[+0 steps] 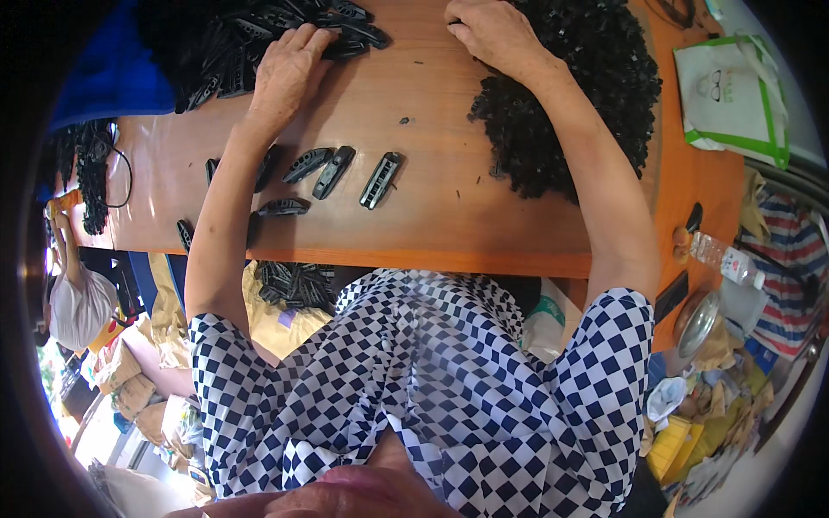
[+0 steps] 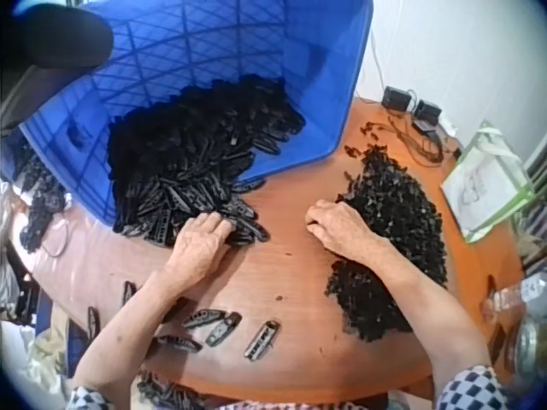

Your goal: The person assembles plastic clips by picking up plastic components and small connector pieces from the desk and snapping them together by hand.

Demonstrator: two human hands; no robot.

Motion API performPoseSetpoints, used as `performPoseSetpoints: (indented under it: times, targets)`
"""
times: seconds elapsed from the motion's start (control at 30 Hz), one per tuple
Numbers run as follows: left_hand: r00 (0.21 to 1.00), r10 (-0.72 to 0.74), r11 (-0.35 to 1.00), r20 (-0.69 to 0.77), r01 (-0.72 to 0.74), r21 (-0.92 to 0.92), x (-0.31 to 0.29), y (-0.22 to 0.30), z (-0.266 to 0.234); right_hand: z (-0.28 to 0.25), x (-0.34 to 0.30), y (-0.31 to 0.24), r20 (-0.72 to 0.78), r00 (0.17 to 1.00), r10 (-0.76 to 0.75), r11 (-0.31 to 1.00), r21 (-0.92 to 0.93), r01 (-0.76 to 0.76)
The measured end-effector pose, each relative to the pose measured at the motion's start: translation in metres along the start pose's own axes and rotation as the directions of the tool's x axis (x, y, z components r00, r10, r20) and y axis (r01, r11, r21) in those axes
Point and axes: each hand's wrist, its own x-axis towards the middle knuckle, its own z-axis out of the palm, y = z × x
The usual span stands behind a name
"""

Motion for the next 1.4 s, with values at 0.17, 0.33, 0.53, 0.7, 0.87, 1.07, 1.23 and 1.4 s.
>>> performPoseSetpoints:
  times: [0.17,0.33,0.53,0.7,0.87,1.07,1.23,1.4]
  targets:
    - [0.999,-0.029,0.995,-0.025,0.027,-0.099,-0.008,0.011,0.000,0.001,-0.002,0.001,-0.159,0.983,0.090,0.980,0.191,-0.058]
    - [0.997,-0.082,0.992,0.011,0.083,-0.096,-0.016,0.017,0.004,-0.002,-0.010,-0.013,0.103,0.931,0.351,0.821,0.445,-0.359]
    - [0.996,-0.081,0.997,-0.028,0.080,-0.001,-0.020,0.014,0.009,0.015,-0.033,-0.024,-0.148,0.922,0.359,0.797,0.563,-0.220]
    - [0.994,-0.105,0.994,-0.015,0.104,-0.022,-0.027,0.014,0.016,0.006,-0.057,-0.070,-0.230,0.878,0.419,0.724,0.669,-0.170]
    - [0.945,-0.328,0.904,-0.004,0.312,-0.293,-0.035,0.023,0.010,0.001,-0.073,-0.098,-0.339,0.839,0.426,0.705,0.706,-0.072]
    - [0.909,-0.210,-0.611,0.360,0.166,-0.774,-0.047,0.088,-0.043,-0.006,-0.089,-0.119,-0.570,0.793,0.215,0.868,0.484,0.113]
    - [0.945,-0.124,-0.798,0.304,0.087,-0.597,-0.059,0.123,-0.053,-0.015,-0.092,-0.139,-0.667,0.737,0.114,0.928,0.336,0.161]
    - [0.932,-0.126,-0.813,0.341,0.101,-0.574,-0.061,0.136,-0.054,-0.020,-0.094,-0.146,-0.692,0.721,0.023,0.955,0.230,0.190]
